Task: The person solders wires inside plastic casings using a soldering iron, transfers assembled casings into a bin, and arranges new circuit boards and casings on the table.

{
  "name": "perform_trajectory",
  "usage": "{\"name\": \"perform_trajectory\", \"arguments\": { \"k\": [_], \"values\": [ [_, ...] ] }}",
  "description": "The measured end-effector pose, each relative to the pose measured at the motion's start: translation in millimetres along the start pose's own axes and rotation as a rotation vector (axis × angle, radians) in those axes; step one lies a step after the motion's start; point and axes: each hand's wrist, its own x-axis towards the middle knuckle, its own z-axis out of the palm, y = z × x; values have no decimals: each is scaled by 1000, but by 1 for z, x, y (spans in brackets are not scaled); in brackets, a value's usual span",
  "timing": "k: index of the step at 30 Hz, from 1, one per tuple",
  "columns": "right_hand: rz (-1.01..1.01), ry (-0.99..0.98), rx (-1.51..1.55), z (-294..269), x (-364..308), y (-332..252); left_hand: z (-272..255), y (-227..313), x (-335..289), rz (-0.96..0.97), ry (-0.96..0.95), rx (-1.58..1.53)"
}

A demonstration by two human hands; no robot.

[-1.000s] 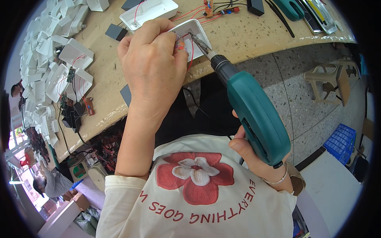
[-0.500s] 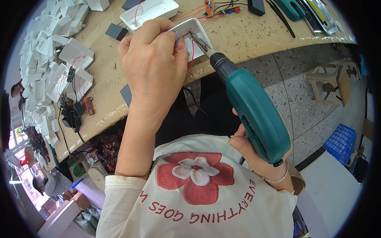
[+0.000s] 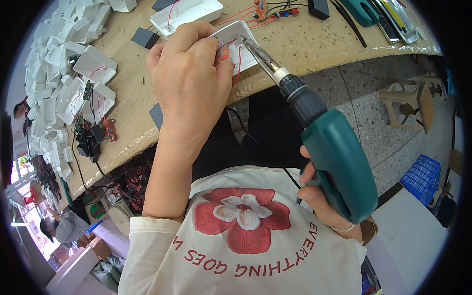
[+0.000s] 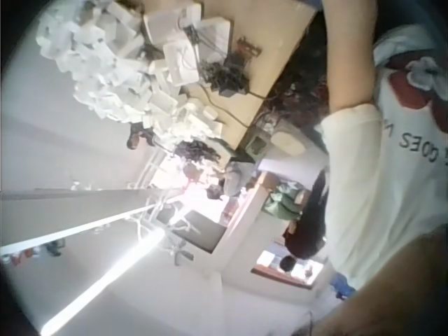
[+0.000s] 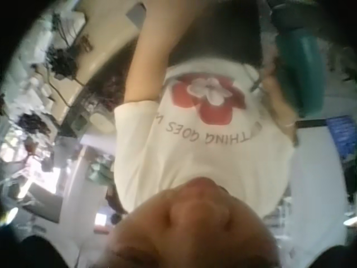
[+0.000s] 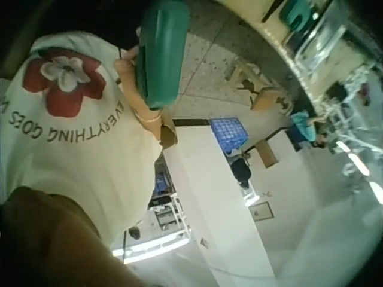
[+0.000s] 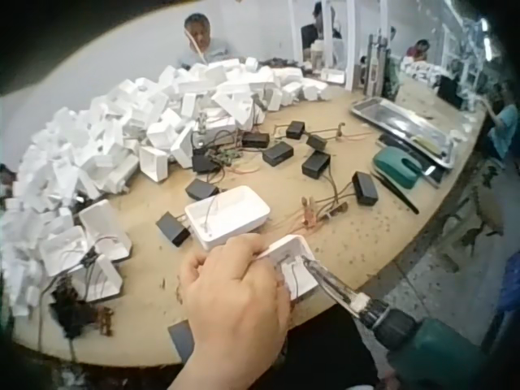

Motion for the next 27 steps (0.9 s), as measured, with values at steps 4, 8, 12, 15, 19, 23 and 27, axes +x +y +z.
{"name": "perform_trajectory", "arguments": {
  "k": [4,8,12,15,19,23,27],
  "values": [
    [-42,58,42,0,0,3,0,0,-1,-4,6,-4],
    [-184,79,137,1,11,12,8,-2,-2,37,73,-75],
    [-201,144,310,16,29,10,7,-1,-3,25,68,-60],
    [-198,-32,608,14,49,19,5,-1,-2,10,66,-88],
    [-161,-184,741,21,77,17,5,-1,-3,-28,42,-157],
    [-159,-188,749,39,98,10,3,-2,-3,-75,-1,-196],
    [-138,-145,734,49,102,7,2,-3,-2,-128,-51,-270]
  ]
}}
